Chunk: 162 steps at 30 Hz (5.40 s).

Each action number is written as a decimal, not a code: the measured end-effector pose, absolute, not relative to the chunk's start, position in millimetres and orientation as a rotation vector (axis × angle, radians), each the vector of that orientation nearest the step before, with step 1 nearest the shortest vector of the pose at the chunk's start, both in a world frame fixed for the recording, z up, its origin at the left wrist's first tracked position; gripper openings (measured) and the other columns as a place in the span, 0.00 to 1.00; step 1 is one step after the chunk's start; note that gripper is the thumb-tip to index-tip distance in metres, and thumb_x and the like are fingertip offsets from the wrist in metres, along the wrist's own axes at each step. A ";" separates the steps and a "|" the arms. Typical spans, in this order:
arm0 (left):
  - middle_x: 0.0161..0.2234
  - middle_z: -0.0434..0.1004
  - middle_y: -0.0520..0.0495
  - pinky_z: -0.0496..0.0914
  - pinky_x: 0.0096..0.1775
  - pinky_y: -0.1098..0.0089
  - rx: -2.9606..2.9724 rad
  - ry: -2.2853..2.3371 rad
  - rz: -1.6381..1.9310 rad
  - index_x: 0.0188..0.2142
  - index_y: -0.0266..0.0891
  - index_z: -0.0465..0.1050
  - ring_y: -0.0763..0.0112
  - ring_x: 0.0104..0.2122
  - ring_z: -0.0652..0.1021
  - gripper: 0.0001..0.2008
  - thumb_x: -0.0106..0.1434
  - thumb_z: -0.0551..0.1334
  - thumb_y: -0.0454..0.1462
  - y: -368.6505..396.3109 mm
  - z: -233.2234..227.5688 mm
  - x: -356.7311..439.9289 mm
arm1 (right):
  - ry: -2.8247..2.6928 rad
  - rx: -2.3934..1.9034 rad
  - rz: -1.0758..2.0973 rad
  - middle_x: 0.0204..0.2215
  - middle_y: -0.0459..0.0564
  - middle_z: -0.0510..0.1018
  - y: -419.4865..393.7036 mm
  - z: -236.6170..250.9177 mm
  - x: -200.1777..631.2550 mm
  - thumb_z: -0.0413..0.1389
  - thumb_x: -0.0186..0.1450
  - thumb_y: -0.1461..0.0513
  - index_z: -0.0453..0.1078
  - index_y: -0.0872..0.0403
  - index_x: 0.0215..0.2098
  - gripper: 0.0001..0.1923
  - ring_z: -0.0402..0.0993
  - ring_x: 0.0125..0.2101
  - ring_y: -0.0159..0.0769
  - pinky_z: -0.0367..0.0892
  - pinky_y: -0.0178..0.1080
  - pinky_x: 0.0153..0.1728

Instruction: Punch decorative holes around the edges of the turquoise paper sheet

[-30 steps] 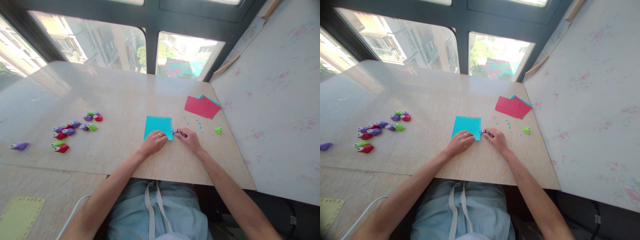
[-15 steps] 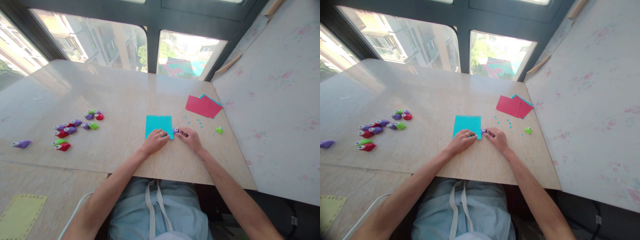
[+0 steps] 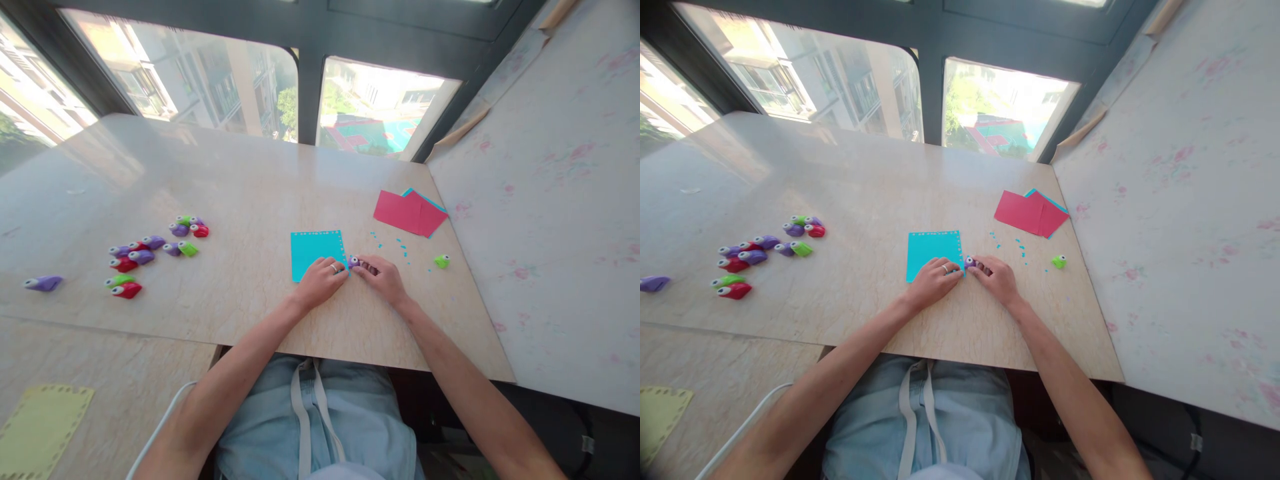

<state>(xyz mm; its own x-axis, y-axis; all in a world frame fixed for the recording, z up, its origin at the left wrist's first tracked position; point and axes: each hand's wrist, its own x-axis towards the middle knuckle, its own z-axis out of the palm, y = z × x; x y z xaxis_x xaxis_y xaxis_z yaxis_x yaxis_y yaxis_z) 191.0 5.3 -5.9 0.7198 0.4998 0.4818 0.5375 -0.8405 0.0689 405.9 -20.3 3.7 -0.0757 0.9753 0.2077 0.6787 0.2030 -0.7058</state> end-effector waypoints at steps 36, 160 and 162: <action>0.28 0.72 0.49 0.58 0.30 0.71 -2.897 -0.920 -0.749 0.35 0.41 0.74 0.74 0.29 0.69 0.18 0.72 0.47 0.38 0.5 -2.8 185.9 | -1.801 -1.553 0.578 0.30 0.50 0.78 -20.1 1.9 407.4 0.58 0.63 0.48 0.78 0.54 0.45 0.22 0.67 0.25 0.31 0.66 0.35 0.30; 0.46 0.76 0.40 0.65 0.46 0.61 -2.660 -1.649 -0.871 0.42 0.38 0.75 0.61 0.48 0.72 0.10 0.66 0.55 0.36 -4.7 2.6 193.4 | -1.579 -1.915 1.541 0.22 0.51 0.76 31.5 58.4 414.8 0.66 0.51 0.45 0.77 0.57 0.24 0.23 0.63 0.19 0.27 0.56 0.32 0.18; 0.46 0.76 0.41 0.64 0.46 0.60 -2.658 -1.660 -0.880 0.41 0.39 0.75 0.60 0.48 0.72 0.10 0.66 0.56 0.36 -4.7 1.8 193.1 | -1.577 -1.909 1.540 0.21 0.51 0.77 31.3 59.0 415.1 0.67 0.51 0.45 0.77 0.57 0.24 0.22 0.63 0.19 0.27 0.55 0.32 0.18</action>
